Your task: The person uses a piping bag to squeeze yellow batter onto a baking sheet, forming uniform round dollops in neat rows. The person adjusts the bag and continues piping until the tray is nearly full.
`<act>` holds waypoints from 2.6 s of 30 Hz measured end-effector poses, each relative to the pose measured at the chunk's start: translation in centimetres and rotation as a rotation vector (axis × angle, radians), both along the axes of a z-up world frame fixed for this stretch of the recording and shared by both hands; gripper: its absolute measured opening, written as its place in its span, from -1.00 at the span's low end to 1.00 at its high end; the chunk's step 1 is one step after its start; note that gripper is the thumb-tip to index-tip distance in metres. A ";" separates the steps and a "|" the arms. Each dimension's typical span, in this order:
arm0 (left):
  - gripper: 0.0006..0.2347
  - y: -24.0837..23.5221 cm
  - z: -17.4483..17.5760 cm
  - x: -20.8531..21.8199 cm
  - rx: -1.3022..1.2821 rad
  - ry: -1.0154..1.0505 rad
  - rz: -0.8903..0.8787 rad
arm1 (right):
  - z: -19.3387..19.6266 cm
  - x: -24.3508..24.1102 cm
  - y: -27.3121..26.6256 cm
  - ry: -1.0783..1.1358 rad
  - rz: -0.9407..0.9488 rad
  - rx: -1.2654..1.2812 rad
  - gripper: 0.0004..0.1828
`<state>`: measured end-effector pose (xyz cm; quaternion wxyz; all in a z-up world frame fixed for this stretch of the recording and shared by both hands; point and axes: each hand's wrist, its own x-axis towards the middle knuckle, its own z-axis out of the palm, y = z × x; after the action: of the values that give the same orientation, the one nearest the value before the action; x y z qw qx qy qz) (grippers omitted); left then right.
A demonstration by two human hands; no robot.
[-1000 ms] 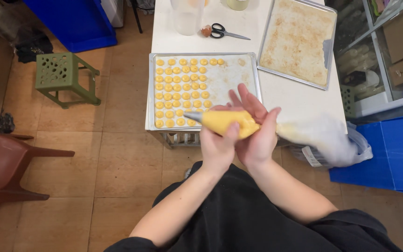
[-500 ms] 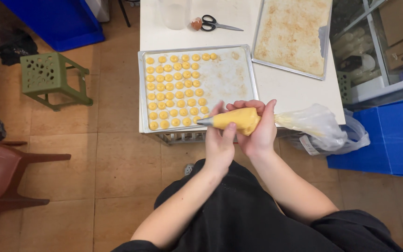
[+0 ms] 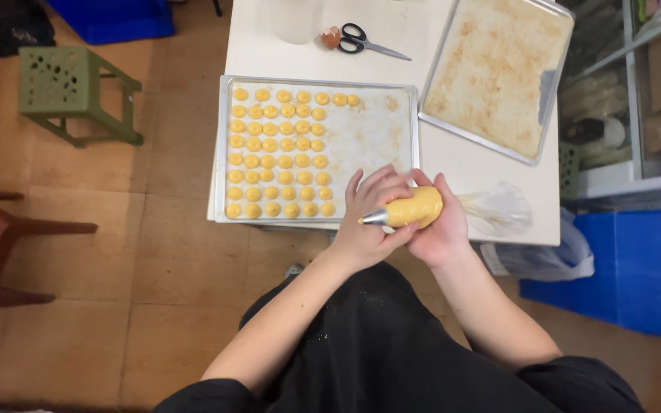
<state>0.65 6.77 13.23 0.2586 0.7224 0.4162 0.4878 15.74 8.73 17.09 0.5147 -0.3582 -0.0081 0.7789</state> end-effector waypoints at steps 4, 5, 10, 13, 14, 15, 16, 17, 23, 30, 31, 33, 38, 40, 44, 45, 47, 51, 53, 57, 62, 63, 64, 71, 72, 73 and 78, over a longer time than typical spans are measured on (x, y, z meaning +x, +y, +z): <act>-0.38 2.3 -0.6 4.5 -0.092 -0.219 0.156 | -1.7 2.6 4.4 -0.159 -0.133 0.177 -0.44; -0.33 2.9 -1.1 5.4 -0.166 -0.284 0.166 | -2.1 3.1 5.7 -0.170 -0.138 0.253 -0.38; -0.44 6.6 -3.4 8.0 -0.559 -0.578 0.009 | -4.0 4.8 13.3 -0.364 -0.119 0.484 -0.30; -0.52 8.4 -4.2 8.3 -0.767 -0.847 -0.076 | -4.7 4.5 16.4 -0.476 -0.045 0.646 -0.29; -0.55 9.2 -4.4 8.1 -0.823 -0.941 -0.109 | -4.9 4.1 17.4 -0.514 -0.022 0.693 -0.29; -0.57 10.0 -4.6 7.9 -0.820 -1.027 -0.113 | -5.2 3.6 18.4 -0.589 0.024 0.739 -0.29; -0.58 10.7 -4.8 7.7 -0.815 -1.112 -0.116 | -5.5 3.1 19.4 -0.662 0.071 0.786 -0.29; -0.60 11.4 -5.0 7.3 -0.814 -1.200 -0.118 | -5.8 2.5 20.2 -0.736 0.120 0.827 -0.28; -0.63 16.4 -7.5 5.3 -1.006 -1.555 0.012 | -8.8 -1.7 25.3 -0.896 0.345 1.152 -0.22; -0.63 19.9 -11.2 3.7 -1.066 -1.989 -0.003 | -11.2 -5.1 28.4 -1.019 0.472 1.454 -0.27; -0.63 20.2 -11.5 3.3 -1.057 -2.027 -0.012 | -11.4 -5.7 28.6 -1.034 0.477 1.483 -0.27; -0.62 20.8 -11.8 2.7 -1.058 -2.069 -0.022 | -11.5 -6.6 29.0 -1.057 0.505 1.532 -0.29; -0.59 21.0 -12.4 2.0 -1.112 -2.118 -0.033 | -11.7 -7.7 29.8 -1.089 0.616 1.609 -0.34; -0.59 21.1 -12.7 1.6 -1.139 -2.133 -0.008 | -12.2 -8.2 30.1 -1.096 0.655 1.637 -0.35; -0.59 21.2 -13.2 1.4 -1.170 -2.140 -0.005 | -12.6 -8.6 30.4 -1.138 0.704 1.680 -0.36; -0.59 21.3 -13.4 1.3 -1.154 -2.146 -0.008 | -12.7 -8.8 30.4 -1.145 0.706 1.675 -0.36; -0.59 21.3 -13.6 1.3 -1.124 -2.156 -0.013 | -12.9 -8.9 30.4 -1.158 0.710 1.665 -0.36; -0.60 21.4 -13.8 1.5 -1.146 -2.135 -0.003 | -13.1 -8.8 30.5 -1.157 0.704 1.665 -0.36; -0.60 21.5 -13.8 1.6 -1.155 -2.130 -0.001 | -13.2 -8.8 30.5 -1.164 0.692 1.664 -0.36; -0.60 21.7 -13.8 1.6 -1.125 -2.137 -0.005 | -12.9 -8.6 30.7 -1.189 0.720 1.667 -0.36; -0.58 21.8 -13.8 1.5 -1.139 -2.116 -0.003 | -13.0 -8.6 30.9 -1.189 0.748 1.658 -0.37; -0.59 21.8 -13.8 1.5 -1.138 -2.121 -0.001 | -13.0 -8.6 30.9 -1.190 0.741 1.652 -0.37; -0.59 21.8 -13.8 1.5 -1.138 -2.126 0.000 | -13.1 -8.6 30.9 -1.190 0.735 1.645 -0.37; -0.58 21.9 -13.8 1.3 -1.139 -2.130 -0.006 | -13.2 -8.5 30.8 -1.203 0.746 1.620 -0.36; -0.58 21.9 -13.8 1.3 -1.139 -2.132 -0.003 | -13.2 -8.5 30.8 -1.194 0.733 1.617 -0.36; -0.58 21.9 -13.8 1.2 -1.138 -2.134 0.000 | -13.3 -8.6 30.9 -1.184 0.720 1.616 -0.36; -0.59 22.0 -13.7 1.0 -1.155 -2.127 -0.003 | -13.3 -8.5 31.0 -1.216 0.740 1.606 -0.36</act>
<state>1.64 28.77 -0.51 0.7566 -0.2611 0.1512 0.5801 7.25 39.73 3.77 0.2412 -0.2181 -0.8807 0.3443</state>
